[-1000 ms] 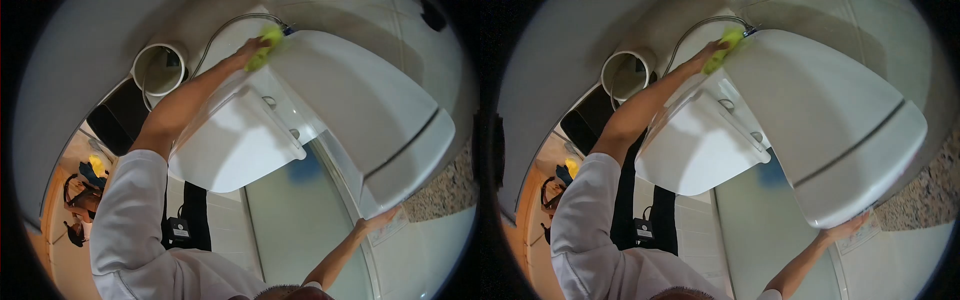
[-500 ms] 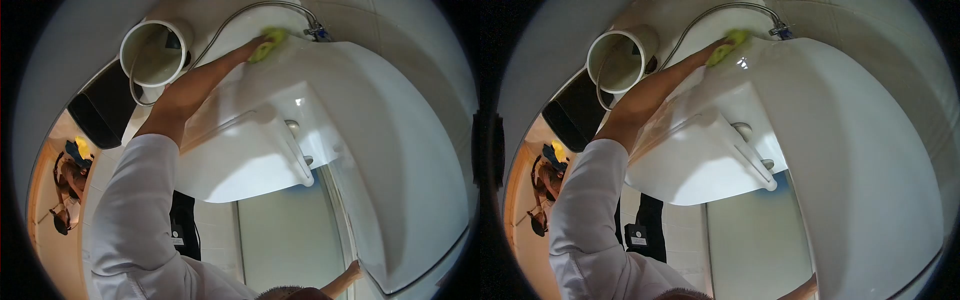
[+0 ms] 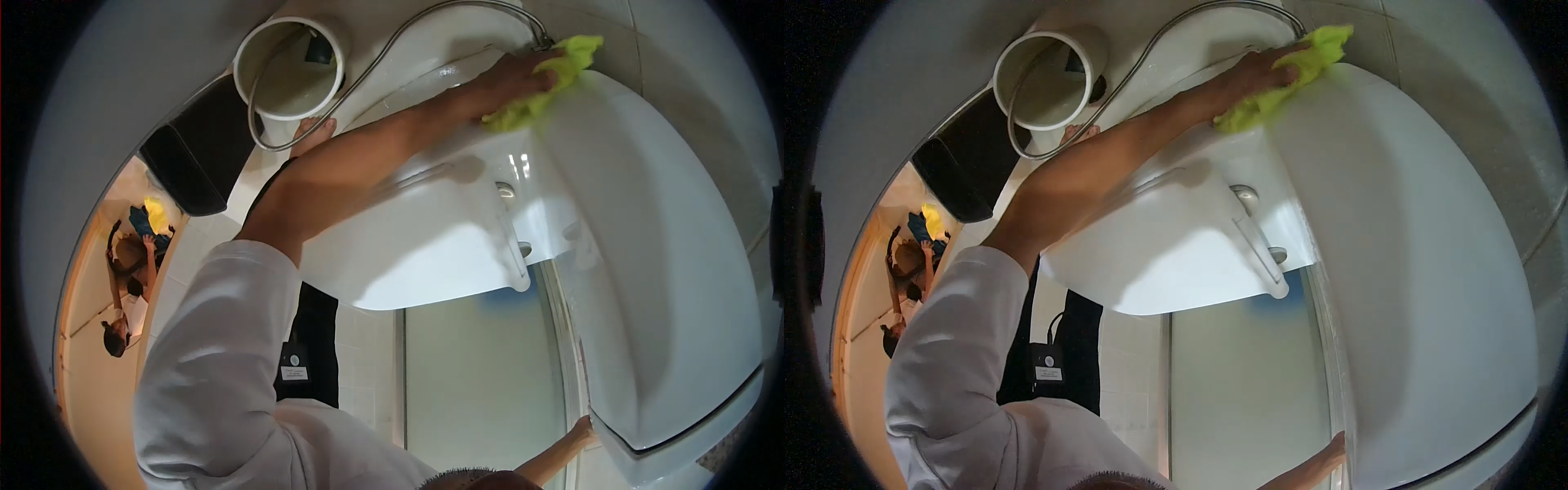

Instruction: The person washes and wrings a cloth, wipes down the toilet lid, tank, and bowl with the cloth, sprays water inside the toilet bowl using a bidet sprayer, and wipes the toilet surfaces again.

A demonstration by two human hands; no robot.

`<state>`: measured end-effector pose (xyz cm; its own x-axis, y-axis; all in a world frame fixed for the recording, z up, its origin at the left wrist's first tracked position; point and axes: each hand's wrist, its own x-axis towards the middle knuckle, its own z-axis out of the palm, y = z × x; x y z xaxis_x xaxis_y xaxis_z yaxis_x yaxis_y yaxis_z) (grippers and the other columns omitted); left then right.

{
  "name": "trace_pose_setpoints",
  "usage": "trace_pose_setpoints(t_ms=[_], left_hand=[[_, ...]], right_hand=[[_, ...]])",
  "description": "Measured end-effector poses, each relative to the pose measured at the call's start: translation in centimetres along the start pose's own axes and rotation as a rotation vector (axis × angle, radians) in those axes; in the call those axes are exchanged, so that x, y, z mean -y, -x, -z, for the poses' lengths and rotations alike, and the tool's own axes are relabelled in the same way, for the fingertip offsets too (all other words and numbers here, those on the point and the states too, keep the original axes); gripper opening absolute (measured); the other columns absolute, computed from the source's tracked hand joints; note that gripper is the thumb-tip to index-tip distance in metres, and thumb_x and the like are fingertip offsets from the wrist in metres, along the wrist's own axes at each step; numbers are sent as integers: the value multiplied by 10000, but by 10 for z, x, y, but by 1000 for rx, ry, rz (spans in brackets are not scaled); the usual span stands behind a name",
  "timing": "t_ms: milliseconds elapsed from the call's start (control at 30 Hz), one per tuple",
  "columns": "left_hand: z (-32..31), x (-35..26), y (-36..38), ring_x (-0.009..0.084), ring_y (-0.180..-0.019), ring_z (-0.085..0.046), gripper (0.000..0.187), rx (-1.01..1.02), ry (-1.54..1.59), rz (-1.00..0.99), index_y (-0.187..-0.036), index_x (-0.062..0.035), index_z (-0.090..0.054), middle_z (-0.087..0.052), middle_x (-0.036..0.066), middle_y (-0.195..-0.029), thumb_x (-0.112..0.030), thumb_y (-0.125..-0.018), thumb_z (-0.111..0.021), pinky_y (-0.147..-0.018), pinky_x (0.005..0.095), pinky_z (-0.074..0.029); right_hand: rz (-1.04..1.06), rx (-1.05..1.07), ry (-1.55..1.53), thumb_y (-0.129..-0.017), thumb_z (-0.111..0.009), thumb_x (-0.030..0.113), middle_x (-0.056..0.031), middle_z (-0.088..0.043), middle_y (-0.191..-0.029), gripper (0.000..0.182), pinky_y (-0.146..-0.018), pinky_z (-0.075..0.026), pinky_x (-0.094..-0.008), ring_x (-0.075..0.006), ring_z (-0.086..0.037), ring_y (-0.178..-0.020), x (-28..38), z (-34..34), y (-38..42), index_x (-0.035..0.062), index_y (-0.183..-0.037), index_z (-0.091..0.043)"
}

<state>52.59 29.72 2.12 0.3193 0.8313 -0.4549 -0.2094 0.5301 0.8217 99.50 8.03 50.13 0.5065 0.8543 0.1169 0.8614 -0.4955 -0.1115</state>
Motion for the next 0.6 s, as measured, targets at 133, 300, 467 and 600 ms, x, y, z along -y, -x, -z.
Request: trace_pose_setpoints(t_ms=[133, 300, 467, 600], left_hand=[[42, 110, 77, 235, -1146, -632, 676, -295, 109, 482, -1524, -63, -467, -625, 111, -1353, -484, -1012, -593, -987, 388, -505], [147, 229, 253, 234, -1179, -644, 410, -414, -73, 549, -1442, -52, -515, -644, 105, -1317, -231, -1072, -518, -990, 348, -520], [65, 86, 129, 231, -1051, -664, 596, -103, 247, 408, -1535, -102, -401, -625, 120, -1283, -247, -1009, -640, -809, 374, -607], [22, 132, -8, 325, -1242, -589, 643, -64, -50, -220, -1532, -195, -495, -594, 150, -1418, -467, -963, -622, -1092, 415, -439]], right_hand=[[1, 2, -9, -892, -693, 438, -243, -576, -1388, 748, -1056, -487, -493, -379, -594, -1231, 2, -11, -6, -53, -1422, -500], [5, -16, -22, -894, -690, 434, -242, -579, -1384, 741, -1054, -488, -491, -378, -596, -1227, 14, -30, -21, -55, -1419, -504], [109, 24, 72, -895, -687, 429, -242, -582, -1379, 735, -1053, -488, -490, -377, -598, -1224, 16, -20, -30, -56, -1416, -507], [269, 31, 195, -896, -685, 426, -241, -584, -1375, 730, -1052, -489, -489, -376, -599, -1221, 36, -44, -30, -58, -1413, -509]])
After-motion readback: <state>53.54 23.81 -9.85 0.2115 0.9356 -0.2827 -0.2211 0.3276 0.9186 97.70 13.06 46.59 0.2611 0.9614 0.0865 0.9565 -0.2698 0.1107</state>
